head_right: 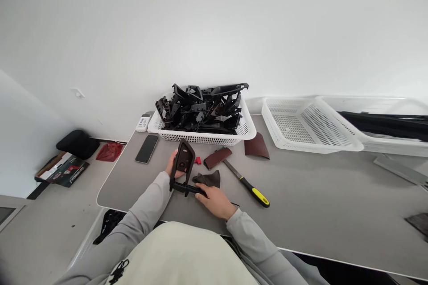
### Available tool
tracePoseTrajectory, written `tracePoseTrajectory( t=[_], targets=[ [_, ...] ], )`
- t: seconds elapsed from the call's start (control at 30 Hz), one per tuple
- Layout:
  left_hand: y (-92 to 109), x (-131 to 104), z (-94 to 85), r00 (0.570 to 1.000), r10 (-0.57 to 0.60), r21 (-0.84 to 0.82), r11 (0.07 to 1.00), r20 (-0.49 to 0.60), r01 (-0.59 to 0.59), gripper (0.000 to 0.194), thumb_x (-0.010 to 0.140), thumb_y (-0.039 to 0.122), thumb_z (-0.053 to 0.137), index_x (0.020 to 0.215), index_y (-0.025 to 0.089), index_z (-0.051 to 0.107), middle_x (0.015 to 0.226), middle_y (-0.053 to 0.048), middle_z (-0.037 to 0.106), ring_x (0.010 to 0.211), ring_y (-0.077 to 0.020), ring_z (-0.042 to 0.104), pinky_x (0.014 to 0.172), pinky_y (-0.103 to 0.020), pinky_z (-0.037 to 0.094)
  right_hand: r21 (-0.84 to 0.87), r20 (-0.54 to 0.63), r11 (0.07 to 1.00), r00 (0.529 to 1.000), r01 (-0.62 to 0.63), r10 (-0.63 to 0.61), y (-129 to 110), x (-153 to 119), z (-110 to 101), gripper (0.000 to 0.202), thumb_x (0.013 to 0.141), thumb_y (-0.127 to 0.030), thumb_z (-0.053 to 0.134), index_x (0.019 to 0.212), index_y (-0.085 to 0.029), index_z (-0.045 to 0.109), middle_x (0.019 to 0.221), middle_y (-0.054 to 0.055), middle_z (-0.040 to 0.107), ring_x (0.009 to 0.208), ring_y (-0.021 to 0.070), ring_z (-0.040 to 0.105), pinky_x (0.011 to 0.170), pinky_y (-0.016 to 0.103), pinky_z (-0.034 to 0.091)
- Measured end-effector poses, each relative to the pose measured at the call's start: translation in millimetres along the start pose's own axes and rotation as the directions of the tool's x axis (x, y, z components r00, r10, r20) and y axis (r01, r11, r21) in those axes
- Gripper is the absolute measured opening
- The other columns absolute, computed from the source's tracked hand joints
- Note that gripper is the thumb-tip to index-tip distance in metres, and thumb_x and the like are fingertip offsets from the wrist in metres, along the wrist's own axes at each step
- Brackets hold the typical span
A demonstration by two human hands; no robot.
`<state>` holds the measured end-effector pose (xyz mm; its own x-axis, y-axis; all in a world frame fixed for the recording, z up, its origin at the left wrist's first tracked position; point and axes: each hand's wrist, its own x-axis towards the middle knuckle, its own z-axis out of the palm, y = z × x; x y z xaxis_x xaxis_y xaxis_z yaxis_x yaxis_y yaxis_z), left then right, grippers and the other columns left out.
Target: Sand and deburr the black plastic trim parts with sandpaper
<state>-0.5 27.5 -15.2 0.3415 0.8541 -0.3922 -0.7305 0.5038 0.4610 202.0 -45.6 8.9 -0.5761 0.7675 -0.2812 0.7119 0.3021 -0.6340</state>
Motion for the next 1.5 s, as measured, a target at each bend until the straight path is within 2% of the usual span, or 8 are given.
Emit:
tracePoseTrajectory(
  t=[0.57, 0.77, 0.93, 1.0, 1.07, 1.17, 1.37, 1.5],
  targets=[
    [0.4, 2.5, -1.9, 1.000, -0.009, 0.029, 1.000, -0.030, 0.010, 0.048, 0.087, 0.052, 0.042, 0.097, 0.011, 0.066, 0.078, -0.011, 0.070, 0.067, -0.0215, 0.064, 0.063, -0.033, 0.047, 0.086, -0.012, 0.991, 0.995, 0.103, -0.103, 1.3, -3.6, -4.3, 0.044, 0.089, -0.043, 0.044, 0.123, -0.018, 0.058, 0.119, 0.012, 0.066, 0.104, 0.0295, 0.062, 0.089, 0.043, 0.046],
    [-0.6, 1.7, 1.1, 0.998, 0.019, 0.043, 0.999, -0.053, -0.017, 0.049, 0.087, 0.054, 0.043, 0.088, 0.011, 0.067, 0.072, -0.010, 0.069, 0.060, -0.0197, 0.063, 0.061, -0.031, 0.047, 0.117, -0.226, 0.985, 0.969, 0.130, -0.101, -0.4, -3.9, -23.7, 0.040, 0.087, -0.042, 0.049, 0.117, -0.020, 0.062, 0.111, 0.012, 0.068, 0.098, 0.0285, 0.064, 0.084, 0.041, 0.049],
    [-1.3, -1.5, 6.4, 1.000, 0.010, 0.059, 0.998, -0.019, -0.009, 0.049, 0.089, 0.052, 0.041, 0.095, 0.010, 0.067, 0.080, -0.013, 0.072, 0.071, -0.0222, 0.066, 0.070, -0.034, 0.049, -0.094, -0.405, 0.993, 0.914, -0.072, 0.028, 14.3, 7.2, -28.8, 0.050, 0.090, -0.051, 0.041, 0.124, -0.018, 0.058, 0.092, 0.013, 0.073, 0.080, 0.0298, 0.068, 0.070, 0.040, 0.051],
    [-1.0, -0.9, 6.4, 1.000, -0.006, 0.087, 0.996, -0.002, 0.006, 0.051, 0.089, 0.053, 0.040, 0.096, 0.009, 0.066, 0.080, -0.013, 0.071, 0.070, -0.0221, 0.067, 0.066, -0.033, 0.049, -0.182, -0.470, 0.977, 0.882, -0.114, 0.016, 20.9, 13.0, -28.1, 0.050, 0.091, -0.052, 0.039, 0.123, -0.019, 0.058, 0.089, 0.012, 0.073, 0.077, 0.0289, 0.068, 0.069, 0.039, 0.051],
    [-0.3, 0.3, 6.0, 1.000, -0.014, 0.095, 0.995, 0.010, 0.013, 0.050, 0.089, 0.053, 0.040, 0.094, 0.010, 0.066, 0.079, -0.012, 0.071, 0.068, -0.0219, 0.067, 0.061, -0.031, 0.049, -0.230, -0.536, 0.971, 0.842, -0.073, -0.063, 25.7, 18.9, -27.9, 0.047, 0.093, -0.049, 0.037, 0.120, -0.018, 0.059, 0.095, 0.012, 0.072, 0.085, 0.0282, 0.067, 0.074, 0.038, 0.051],
    [0.9, 2.4, 6.6, 1.000, -0.001, 0.046, 0.999, -0.007, 0.002, 0.044, 0.089, 0.050, 0.043, 0.093, 0.011, 0.065, 0.078, -0.010, 0.071, 0.066, -0.0208, 0.067, 0.058, -0.030, 0.050, -0.259, -0.557, 0.966, 0.815, 0.011, -0.159, 29.4, 26.9, -28.4, 0.043, 0.094, -0.042, 0.035, 0.117, -0.015, 0.059, 0.104, 0.014, 0.068, 0.095, 0.0274, 0.064, 0.079, 0.038, 0.050],
    [1.5, 4.3, 10.8, 0.999, -0.010, 0.000, 1.000, -0.036, 0.010, 0.048, 0.091, 0.052, 0.038, 0.093, 0.012, 0.064, 0.076, -0.010, 0.071, 0.066, -0.0205, 0.068, 0.057, -0.030, 0.052, -0.294, -0.509, 0.953, 0.856, -0.078, -0.087, 33.0, 38.3, -22.7, 0.045, 0.093, -0.048, 0.038, 0.120, -0.017, 0.058, 0.098, 0.011, 0.071, 0.082, 0.0261, 0.067, 0.069, 0.034, 0.049],
    [0.3, 5.2, 9.2, 1.000, -0.003, 0.007, 1.000, -0.030, 0.003, 0.048, 0.090, 0.052, 0.039, 0.095, 0.012, 0.065, 0.078, -0.010, 0.071, 0.067, -0.0195, 0.068, 0.057, -0.028, 0.052, -0.287, -0.563, 0.955, 0.820, -0.078, -0.102, 37.6, 43.3, -17.8, 0.049, 0.093, -0.051, 0.036, 0.121, -0.017, 0.059, 0.093, 0.012, 0.070, 0.078, 0.0259, 0.067, 0.066, 0.034, 0.049]
  ],
)
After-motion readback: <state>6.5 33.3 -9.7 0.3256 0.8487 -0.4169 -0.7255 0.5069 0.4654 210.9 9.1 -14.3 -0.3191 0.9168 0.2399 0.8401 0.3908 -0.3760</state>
